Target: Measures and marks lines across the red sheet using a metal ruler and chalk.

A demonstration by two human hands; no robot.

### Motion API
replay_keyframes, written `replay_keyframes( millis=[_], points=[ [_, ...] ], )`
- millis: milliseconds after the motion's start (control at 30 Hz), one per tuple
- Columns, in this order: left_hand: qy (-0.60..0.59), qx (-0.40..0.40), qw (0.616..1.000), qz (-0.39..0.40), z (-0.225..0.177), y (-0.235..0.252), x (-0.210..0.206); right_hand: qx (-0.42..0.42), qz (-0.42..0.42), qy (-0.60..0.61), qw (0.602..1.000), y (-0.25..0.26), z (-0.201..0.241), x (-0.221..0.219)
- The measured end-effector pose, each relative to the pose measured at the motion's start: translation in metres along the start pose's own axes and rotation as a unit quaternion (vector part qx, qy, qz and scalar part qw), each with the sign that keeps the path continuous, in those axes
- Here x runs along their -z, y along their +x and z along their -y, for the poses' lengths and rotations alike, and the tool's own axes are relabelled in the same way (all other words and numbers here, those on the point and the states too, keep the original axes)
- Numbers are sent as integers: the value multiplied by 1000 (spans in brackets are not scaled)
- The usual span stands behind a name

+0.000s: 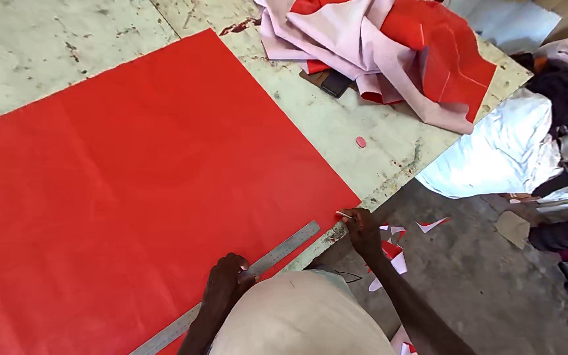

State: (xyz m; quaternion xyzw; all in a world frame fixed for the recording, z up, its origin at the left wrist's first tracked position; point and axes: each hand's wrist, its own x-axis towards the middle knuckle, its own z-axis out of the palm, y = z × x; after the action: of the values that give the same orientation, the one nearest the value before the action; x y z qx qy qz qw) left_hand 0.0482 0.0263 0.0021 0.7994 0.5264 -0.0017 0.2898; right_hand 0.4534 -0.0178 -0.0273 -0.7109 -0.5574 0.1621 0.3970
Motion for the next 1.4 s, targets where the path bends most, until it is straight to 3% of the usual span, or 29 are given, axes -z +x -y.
replay_keyframes(
  millis=[233,533,700,800,967,1000,1067,1167,1267,1400],
  points=[
    [-169,1,986,-10,-10,6,7,10,0,49,999,-4,-8,0],
    [-216,-59,974,24,-43,51,5,-5,31,131,991,1,-13,8],
    [-216,-55,974,31,-65,65,0,-51,-23,190,980,5,-11,24],
    [-215,-62,974,26,-76,76,0,-116,-69,290,948,14,-15,38],
    [-196,-91,976,17,-94,96,-4,-260,-46,479,837,43,-27,64],
    [-195,-90,977,20,-98,99,-5,-274,-30,455,846,49,-30,66],
    [-192,-85,978,23,-105,104,-7,-260,7,326,909,61,-33,67],
    [-184,-83,979,18,-111,107,-11,-136,81,116,981,70,-45,62],
    [-174,-71,982,15,-113,109,-14,-51,100,11,994,67,-62,46],
    [-172,-66,983,3,-113,109,-17,-30,86,-27,995,64,-63,37]
  ],
)
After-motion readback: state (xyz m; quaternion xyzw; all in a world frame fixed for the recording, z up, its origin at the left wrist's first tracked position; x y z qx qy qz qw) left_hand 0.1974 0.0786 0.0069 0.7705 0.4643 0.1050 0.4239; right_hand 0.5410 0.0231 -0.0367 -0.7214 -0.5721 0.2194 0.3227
